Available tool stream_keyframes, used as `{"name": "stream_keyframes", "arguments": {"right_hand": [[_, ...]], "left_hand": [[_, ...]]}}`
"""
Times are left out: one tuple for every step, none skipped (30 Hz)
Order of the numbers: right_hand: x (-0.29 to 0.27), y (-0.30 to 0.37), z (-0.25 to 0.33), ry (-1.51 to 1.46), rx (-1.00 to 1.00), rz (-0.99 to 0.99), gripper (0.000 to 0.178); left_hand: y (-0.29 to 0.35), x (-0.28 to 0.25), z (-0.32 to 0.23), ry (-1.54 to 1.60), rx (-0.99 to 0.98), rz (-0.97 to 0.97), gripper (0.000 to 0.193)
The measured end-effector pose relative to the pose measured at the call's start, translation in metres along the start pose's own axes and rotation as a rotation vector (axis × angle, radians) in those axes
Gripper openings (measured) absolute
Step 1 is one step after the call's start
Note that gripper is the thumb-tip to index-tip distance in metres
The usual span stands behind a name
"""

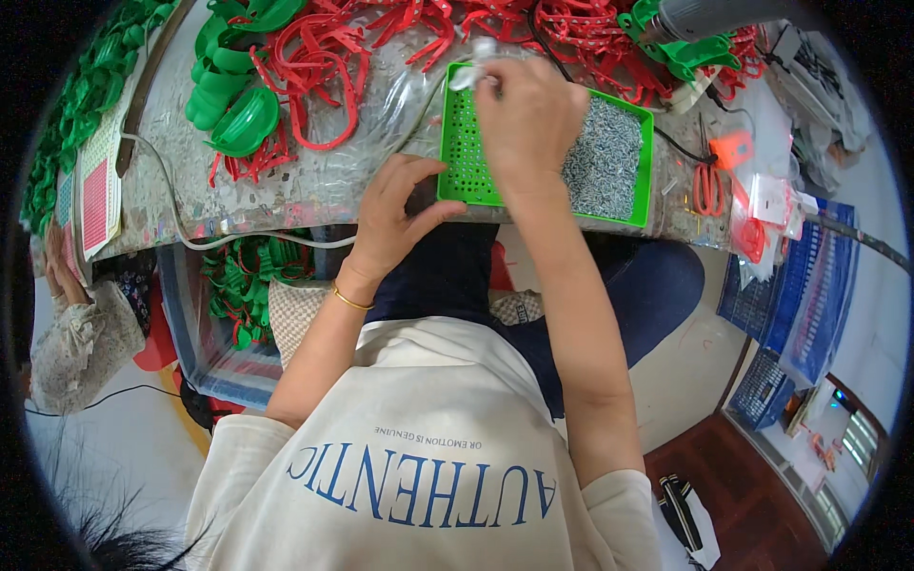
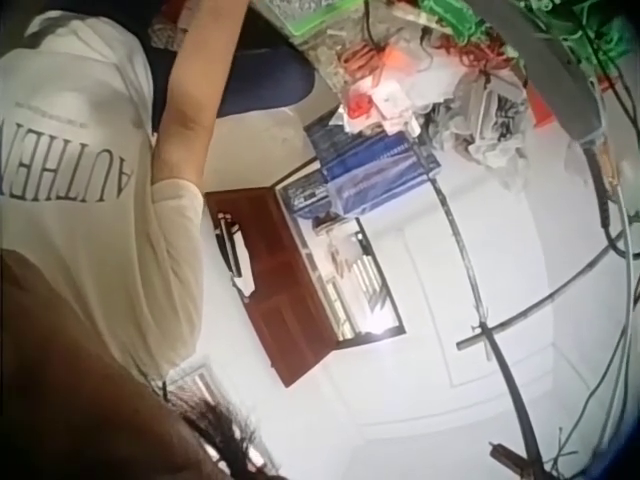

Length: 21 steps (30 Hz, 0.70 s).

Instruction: Assembling green and red plastic parts using an electric screwdriver and small screws.

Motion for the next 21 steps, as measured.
{"name": "stream_keyframes", "arguments": {"right_hand": [[0.006, -0.001, 0.008, -0.049, -0.067, -0.019, 0.011], [0.01, -0.001, 0.009, -0.045, -0.064, -0.023, 0.011], [0.014, -0.001, 0.012, -0.008, -0.073, 0.013, 0.011], [0.017, 0.0, 0.014, 0.03, -0.081, 0.05, 0.01], [0.014, -0.001, 0.01, 0.061, -0.097, 0.042, 0.01], [0.013, 0.001, 0.003, 0.06, -0.1, 0.046, 0.01], [0.011, 0.001, -0.01, 0.105, -0.067, 0.06, 0.009], [0.009, 0.002, -0.024, 0.151, -0.034, 0.074, 0.009], [0.002, 0.002, -0.037, 0.152, -0.036, 0.075, 0.009], [-0.009, 0.004, -0.05, 0.153, 0.021, 0.054, 0.009], [-0.015, 0.007, -0.059, 0.153, 0.078, 0.033, 0.01], [-0.019, 0.006, -0.055, 0.157, 0.082, 0.034, 0.01], [-0.022, 0.005, -0.049, 0.136, 0.073, 0.02, 0.01], [-0.023, 0.005, -0.04, 0.114, 0.063, 0.007, 0.01], [-0.019, 0.004, -0.028, 0.112, -0.001, -0.008, 0.01], [-0.012, 0.004, -0.019, 0.115, 0.002, -0.01, 0.01], [-0.001, 0.004, -0.009, 0.082, -0.052, 0.016, 0.01], [0.005, 0.004, -0.002, 0.049, -0.108, 0.042, 0.01], [0.008, 0.004, -0.002, 0.069, -0.117, 0.077, 0.011], [0.006, 0.006, -0.009, 0.074, -0.115, 0.076, 0.011], [0.004, 0.006, -0.022, 0.116, -0.066, 0.081, 0.011]], "left_hand": [[0.0, 0.001, 0.001, 0.013, -0.023, 0.017, 0.044], [-0.002, 0.003, 0.001, 0.027, -0.047, 0.033, 0.044], [-0.002, 0.003, 0.001, 0.025, -0.048, 0.031, 0.044], [-0.002, 0.003, 0.0, 0.027, -0.042, 0.03, 0.044], [-0.003, 0.004, 0.0, 0.031, -0.036, 0.03, 0.044], [-0.001, 0.003, 0.001, 0.031, -0.04, 0.027, 0.044], [-0.001, 0.002, 0.002, 0.035, -0.03, 0.013, 0.044], [0.0, 0.001, 0.002, 0.039, -0.019, 0.0, 0.044], [-0.001, 0.0, 0.002, 0.04, -0.02, -0.002, 0.044], [-0.002, -0.001, 0.0, 0.027, -0.011, 0.001, 0.044], [-0.001, -0.002, -0.001, 0.014, -0.001, 0.004, 0.044], [-0.001, -0.001, 0.0, 0.017, 0.0, 0.009, 0.044], [0.0, -0.001, 0.002, 0.023, -0.002, 0.007, 0.045], [0.0, -0.001, 0.002, 0.026, -0.005, 0.006, 0.045], [-0.001, 0.0, 0.001, 0.028, 0.0, 0.011, 0.045], [-0.001, 0.001, 0.001, 0.028, -0.009, 0.017, 0.045], [-0.002, 0.002, 0.001, 0.028, -0.018, 0.023, 0.045], [-0.002, 0.002, 0.001, 0.029, -0.016, 0.024, 0.045], [-0.003, 0.003, 0.001, 0.02, -0.002, 0.022, 0.045], [-0.003, 0.005, 0.001, 0.012, 0.013, 0.021, 0.044], [-0.003, 0.002, 0.001, 0.004, 0.01, 0.014, 0.044]]}}
Point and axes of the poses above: each hand's wrist, its own y-axis away from the middle knuckle, its own x-axis out of the palm, z = x × y, the point moved 3 cm from there along -y, towards the middle knuckle, and after that the axes turned 8 degrees about y, right-handed, at the moved point
